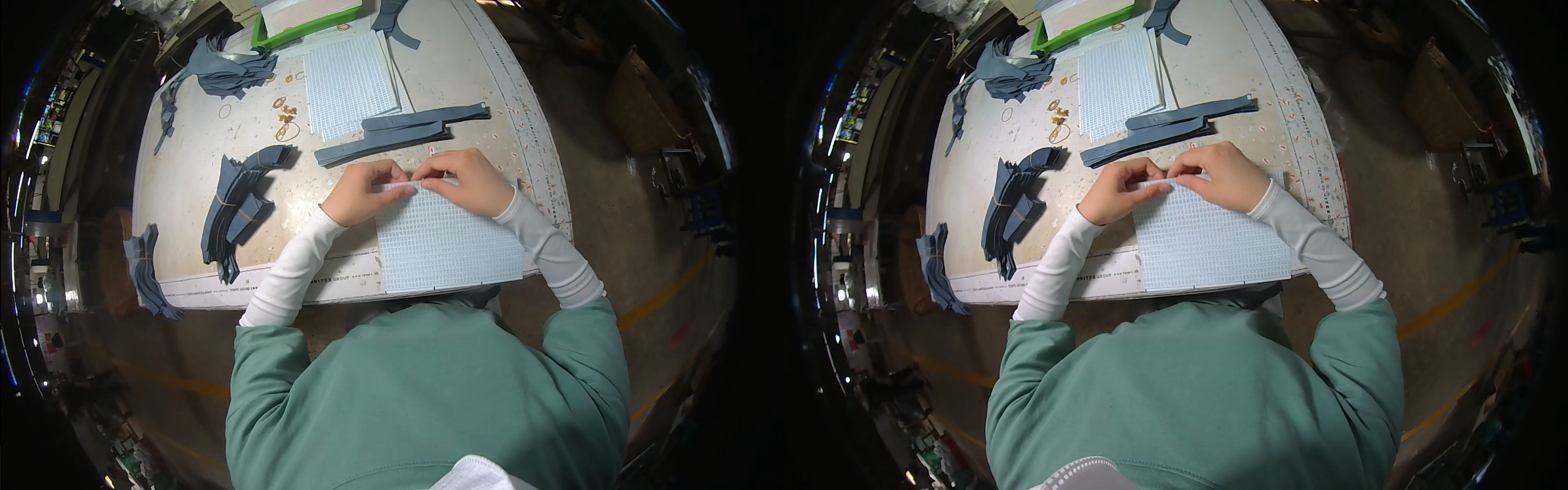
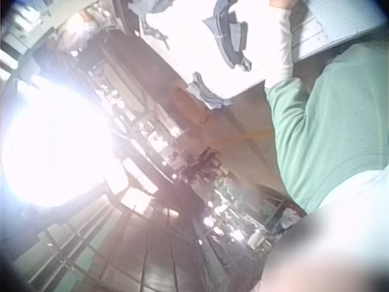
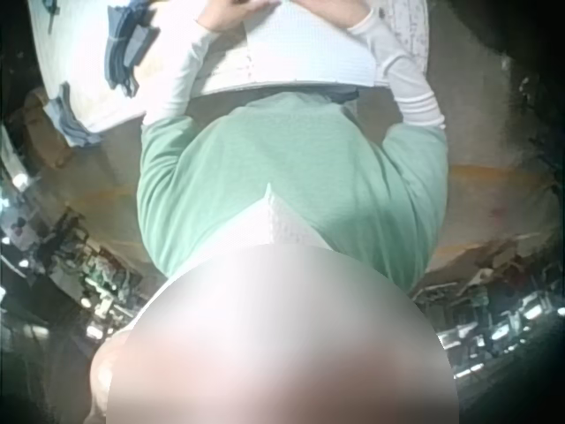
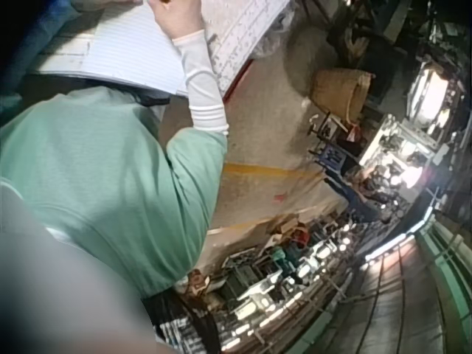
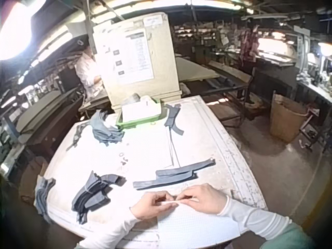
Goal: The person repeatedly picks a blue fabric piece and a white grid sheet, places the sheet on the fabric, folds the fabric over it, and secures the assembly with a rubber band. The person stacks completed units on the table.
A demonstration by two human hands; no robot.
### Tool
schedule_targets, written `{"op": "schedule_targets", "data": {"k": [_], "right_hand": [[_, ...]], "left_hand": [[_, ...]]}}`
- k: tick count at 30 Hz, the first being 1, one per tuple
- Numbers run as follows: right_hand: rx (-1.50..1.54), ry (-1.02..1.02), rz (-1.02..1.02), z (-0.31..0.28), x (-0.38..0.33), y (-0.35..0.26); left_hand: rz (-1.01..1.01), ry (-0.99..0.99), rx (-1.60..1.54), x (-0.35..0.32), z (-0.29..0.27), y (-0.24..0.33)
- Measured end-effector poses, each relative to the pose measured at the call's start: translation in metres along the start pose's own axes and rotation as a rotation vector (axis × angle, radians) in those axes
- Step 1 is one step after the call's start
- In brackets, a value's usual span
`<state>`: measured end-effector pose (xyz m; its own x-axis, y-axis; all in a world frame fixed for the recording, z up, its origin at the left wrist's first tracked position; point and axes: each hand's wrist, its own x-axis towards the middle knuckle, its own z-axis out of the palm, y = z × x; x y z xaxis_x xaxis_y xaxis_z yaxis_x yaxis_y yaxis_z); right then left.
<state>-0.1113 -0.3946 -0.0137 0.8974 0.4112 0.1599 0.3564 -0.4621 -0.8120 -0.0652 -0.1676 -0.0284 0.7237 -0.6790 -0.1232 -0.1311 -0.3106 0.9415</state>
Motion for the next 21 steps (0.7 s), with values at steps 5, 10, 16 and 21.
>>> {"op": "schedule_targets", "data": {"k": [5,10,16,21], "right_hand": [[-0.110,0.163,0.031,-0.003,0.006,0.003],[-0.296,0.342,-0.197,0.006,0.006,0.003],[-0.376,0.390,-0.319,0.011,0.006,0.003],[-0.364,0.414,-0.331,0.011,0.005,0.000]], "left_hand": [[0.042,0.150,-0.036,0.001,-0.003,-0.010],[-0.034,0.150,-0.155,0.000,-0.003,-0.011],[-0.030,0.133,-0.267,0.000,-0.003,-0.011],[-0.029,0.100,-0.290,0.000,-0.004,-0.011]]}}
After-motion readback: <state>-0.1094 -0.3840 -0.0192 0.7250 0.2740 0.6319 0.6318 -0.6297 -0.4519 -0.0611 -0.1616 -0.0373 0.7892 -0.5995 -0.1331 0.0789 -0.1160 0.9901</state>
